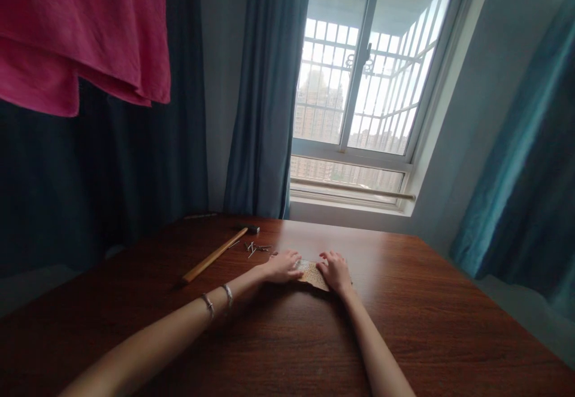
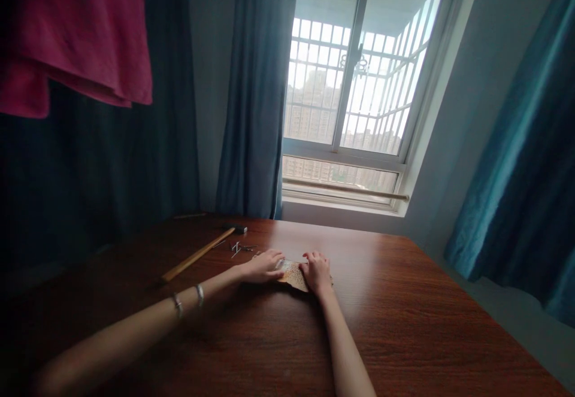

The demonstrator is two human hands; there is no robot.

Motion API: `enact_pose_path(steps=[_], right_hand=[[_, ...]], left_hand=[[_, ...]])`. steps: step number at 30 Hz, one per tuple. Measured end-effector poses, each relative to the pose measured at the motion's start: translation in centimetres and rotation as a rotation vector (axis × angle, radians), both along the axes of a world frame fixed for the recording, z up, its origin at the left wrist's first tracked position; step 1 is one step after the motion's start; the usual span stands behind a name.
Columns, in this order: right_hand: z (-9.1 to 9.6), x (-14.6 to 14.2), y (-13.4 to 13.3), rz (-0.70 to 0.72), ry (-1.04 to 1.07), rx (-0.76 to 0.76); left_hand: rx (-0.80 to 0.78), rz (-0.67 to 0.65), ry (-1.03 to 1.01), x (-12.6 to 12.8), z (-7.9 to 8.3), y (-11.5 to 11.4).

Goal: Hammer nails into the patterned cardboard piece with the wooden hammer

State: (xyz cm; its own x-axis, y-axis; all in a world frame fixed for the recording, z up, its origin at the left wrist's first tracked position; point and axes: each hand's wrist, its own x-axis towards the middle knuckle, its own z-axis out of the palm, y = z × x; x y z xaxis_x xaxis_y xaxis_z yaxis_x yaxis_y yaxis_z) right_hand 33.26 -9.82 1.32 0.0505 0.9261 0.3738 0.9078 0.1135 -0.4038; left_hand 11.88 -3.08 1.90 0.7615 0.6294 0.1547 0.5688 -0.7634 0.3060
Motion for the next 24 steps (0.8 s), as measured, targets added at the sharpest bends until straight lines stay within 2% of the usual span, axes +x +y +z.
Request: enact_pose_path(steps=[4, 7, 12, 19, 21, 24], right_hand=[[-0.2, -0.7, -0.7, -0.088, -0.167, 0.072], [-0.4, -1.0, -1.2, -0.079, -0.204, 0.070], [-1.1, -1.1, -2.4, -0.040, -0.207, 0.096], [-2.1, -0.9, -3.4, -0.018, -0.189, 0.036], [-2.2, -0.9, -3.3, -0.023, -0.183, 0.026], [-2.2, -0.8, -3.3, -0.018, -0.172, 0.028]], left_hand=[[0.097, 0.038, 0.028, 0.1, -2.0, -1.3], [0.109, 0.065, 0.036, 0.1, -2.6, -1.4], [0.091, 0.056, 0.052, -0.1, -2.7, -1.1], [0.052, 0.067, 0.033, -0.1, -2.7, -1.4], [0.037, 0.058, -0.012, -0.1, -2.5, -1.5], [0.012, 0.089, -0.194, -1.0, -1.6, -1.0]])
